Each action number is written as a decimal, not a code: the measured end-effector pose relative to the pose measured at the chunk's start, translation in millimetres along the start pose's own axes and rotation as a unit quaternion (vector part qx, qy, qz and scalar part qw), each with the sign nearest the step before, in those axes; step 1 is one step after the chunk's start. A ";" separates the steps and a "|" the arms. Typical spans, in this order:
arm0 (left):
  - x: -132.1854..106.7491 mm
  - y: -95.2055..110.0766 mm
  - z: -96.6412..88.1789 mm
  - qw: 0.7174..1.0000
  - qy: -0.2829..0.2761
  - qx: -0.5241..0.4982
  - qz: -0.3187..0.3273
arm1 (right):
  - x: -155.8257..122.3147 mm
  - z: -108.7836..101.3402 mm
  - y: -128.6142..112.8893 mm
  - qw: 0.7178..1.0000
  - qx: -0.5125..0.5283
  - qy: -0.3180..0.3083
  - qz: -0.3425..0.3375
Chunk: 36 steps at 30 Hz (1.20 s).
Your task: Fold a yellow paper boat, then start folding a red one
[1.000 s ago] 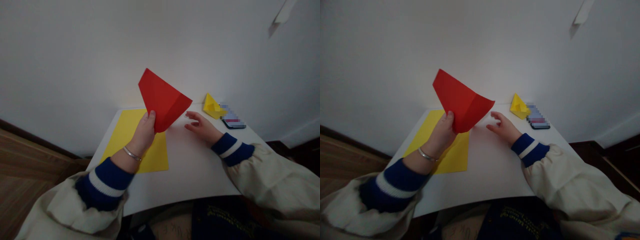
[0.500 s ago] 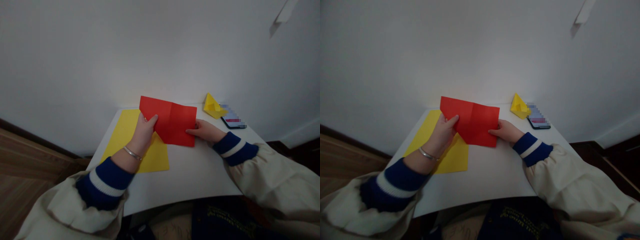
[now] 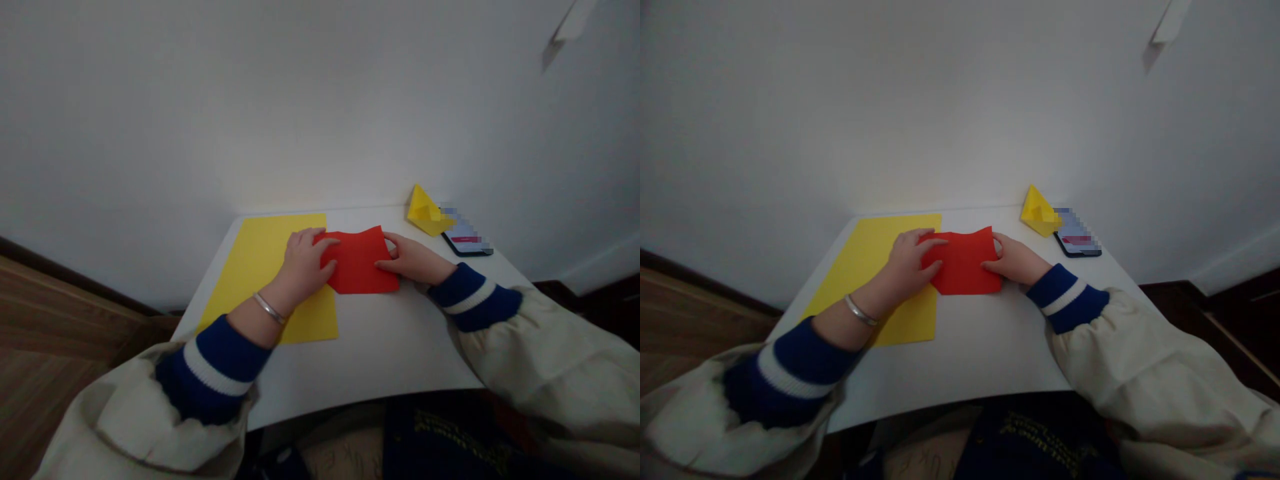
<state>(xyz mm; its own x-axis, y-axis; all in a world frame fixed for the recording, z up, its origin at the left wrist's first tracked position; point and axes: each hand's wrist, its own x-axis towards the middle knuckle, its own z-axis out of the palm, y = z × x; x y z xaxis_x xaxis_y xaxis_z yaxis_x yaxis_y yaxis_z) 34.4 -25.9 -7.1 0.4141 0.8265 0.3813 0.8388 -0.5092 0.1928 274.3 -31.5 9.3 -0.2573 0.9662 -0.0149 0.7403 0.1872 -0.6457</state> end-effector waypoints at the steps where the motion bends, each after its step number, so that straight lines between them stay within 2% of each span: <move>1: -1.4 0.5 0.2 0.999 -0.028 0.013 0.022 | 0.5 0.2 1.3 1.000 -0.002 0.018 0.004; 4: -5.3 -0.1 2.6 0.992 -0.100 0.045 0.063 | 2.1 1.1 5.2 0.998 0.001 0.046 0.030; 7: -7.8 -2.3 6.6 0.986 -0.145 0.066 0.059 | 3.4 1.8 6.8 0.999 -0.003 0.035 0.017; 11: -8.1 -5.8 12.0 0.984 -0.154 0.077 0.037 | 3.1 2.8 5.5 0.996 0.044 0.070 -0.039; 15: -6.9 -9.4 15.1 0.985 -0.148 0.068 0.050 | 2.0 2.5 6.2 0.993 0.102 0.062 -0.014; 17: -6.6 -10.1 15.3 0.985 -0.150 0.069 0.056 | 1.8 1.3 8.4 0.994 0.055 0.067 -0.064; 19: -6.4 -10.1 14.7 0.983 -0.161 0.071 0.057 | 1.5 -0.6 10.5 0.985 -0.029 0.087 -0.148; 24: -6.4 -8.3 12.5 0.981 -0.168 0.073 0.056 | -1.0 -6.1 8.3 0.928 -0.188 0.132 -0.292; 27: -5.8 -5.5 9.8 0.981 -0.167 0.065 0.072 | -1.3 -7.1 5.2 0.910 -0.192 0.090 -0.356; 30: -4.5 -1.1 5.7 0.977 -0.190 0.053 0.083 | -1.3 -6.1 3.2 0.911 -0.133 0.019 -0.389; 33: -3.2 2.6 1.9 0.973 -0.210 0.041 0.086 | -4.4 -5.9 -0.3 0.924 -0.091 -0.055 -0.366; 36: -2.9 5.1 -1.2 0.969 -0.228 0.026 0.097 | -9.4 -7.9 -5.3 0.941 -0.118 -0.099 -0.302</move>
<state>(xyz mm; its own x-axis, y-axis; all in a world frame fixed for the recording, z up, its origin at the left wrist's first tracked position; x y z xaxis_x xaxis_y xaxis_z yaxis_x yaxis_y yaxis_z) 37.1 -31.2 -6.1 0.6687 0.7427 -0.0351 0.7414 -0.6625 0.1073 277.8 -40.2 18.9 -0.7685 0.6237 0.1426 0.5331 0.7475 -0.3962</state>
